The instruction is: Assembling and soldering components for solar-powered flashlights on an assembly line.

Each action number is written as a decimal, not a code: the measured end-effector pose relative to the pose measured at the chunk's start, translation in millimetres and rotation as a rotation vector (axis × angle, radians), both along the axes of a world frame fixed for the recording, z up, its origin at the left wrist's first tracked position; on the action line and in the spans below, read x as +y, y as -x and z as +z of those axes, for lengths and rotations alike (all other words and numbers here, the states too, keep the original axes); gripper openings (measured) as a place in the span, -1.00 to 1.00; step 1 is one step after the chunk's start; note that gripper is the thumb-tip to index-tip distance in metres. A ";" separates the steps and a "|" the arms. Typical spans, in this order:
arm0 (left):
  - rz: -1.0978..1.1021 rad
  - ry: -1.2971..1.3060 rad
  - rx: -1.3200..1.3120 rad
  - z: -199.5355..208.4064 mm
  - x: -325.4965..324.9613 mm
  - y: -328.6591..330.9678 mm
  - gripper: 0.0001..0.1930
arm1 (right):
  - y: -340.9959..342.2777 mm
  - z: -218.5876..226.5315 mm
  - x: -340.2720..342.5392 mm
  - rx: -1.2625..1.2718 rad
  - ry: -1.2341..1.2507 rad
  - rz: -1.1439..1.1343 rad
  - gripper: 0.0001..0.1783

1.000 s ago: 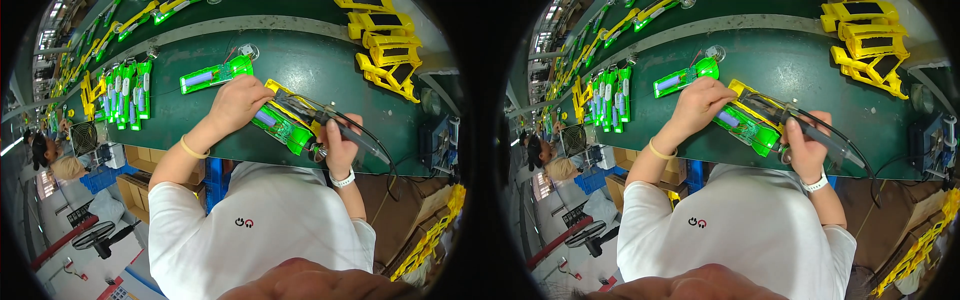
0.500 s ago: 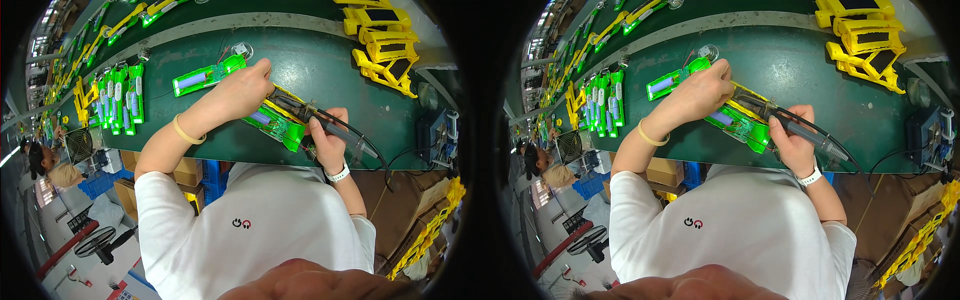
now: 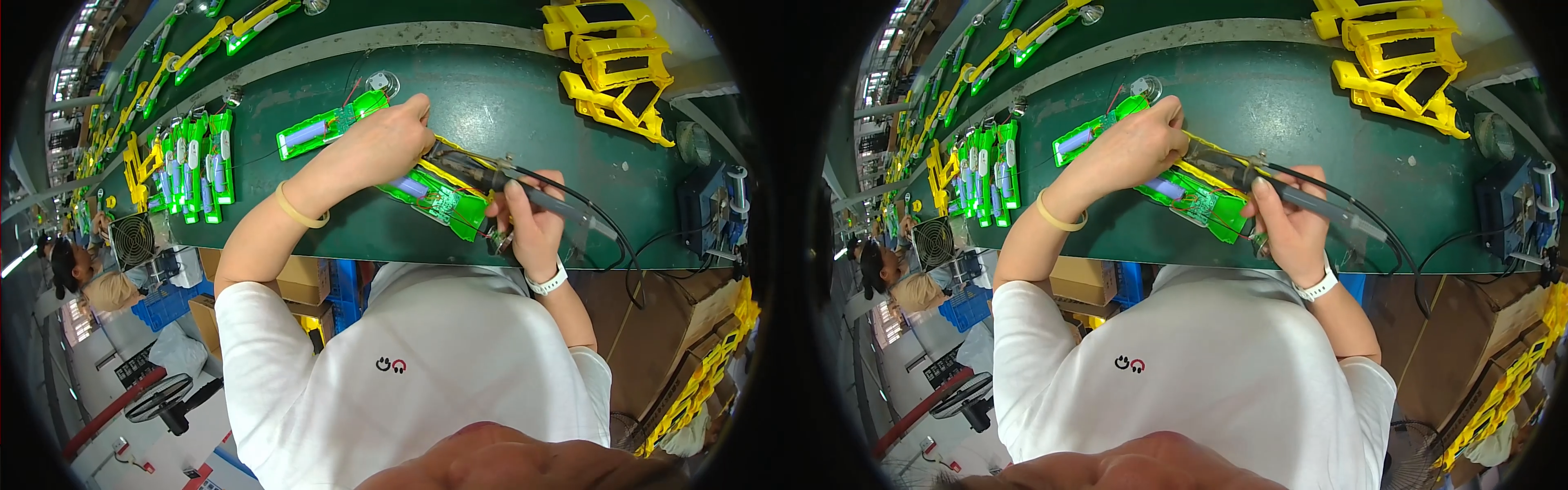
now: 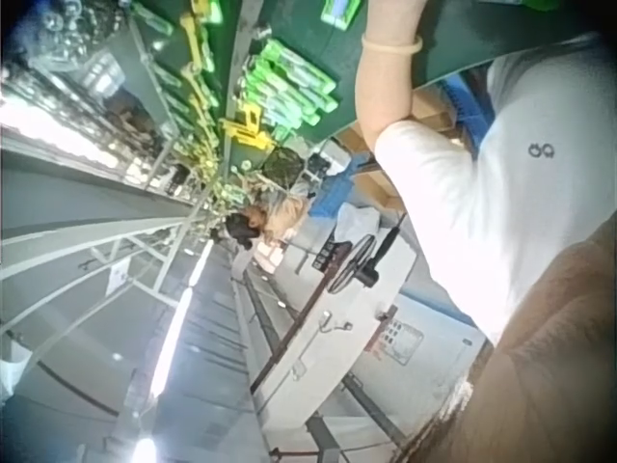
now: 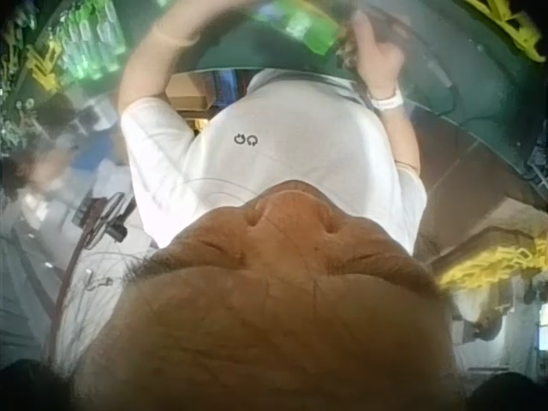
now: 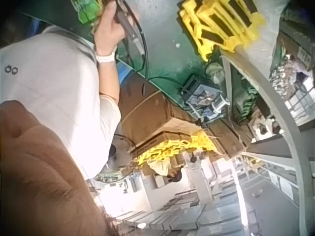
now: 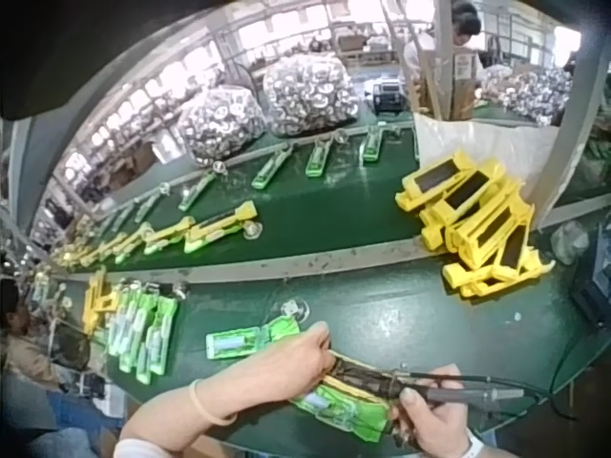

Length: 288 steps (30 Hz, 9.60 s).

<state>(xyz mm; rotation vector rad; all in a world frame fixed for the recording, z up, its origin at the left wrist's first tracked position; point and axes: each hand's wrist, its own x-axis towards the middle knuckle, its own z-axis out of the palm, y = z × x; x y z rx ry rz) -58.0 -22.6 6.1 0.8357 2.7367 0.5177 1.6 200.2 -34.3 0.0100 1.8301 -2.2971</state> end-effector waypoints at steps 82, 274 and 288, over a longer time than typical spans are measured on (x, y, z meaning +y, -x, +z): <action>0.399 0.007 0.007 -8.8 -160.8 21.5 -0.61 | 34.8 -36.0 59.7 0.187 0.104 -0.177 -0.56; 0.201 -0.147 0.236 -30.2 55.3 -11.0 -0.95 | 40.8 -31.8 72.8 0.285 -0.208 0.063 -0.75; 0.185 -0.137 0.252 -30.5 56.8 -10.5 -0.93 | 49.6 -1.8 40.4 0.195 0.144 0.034 -0.72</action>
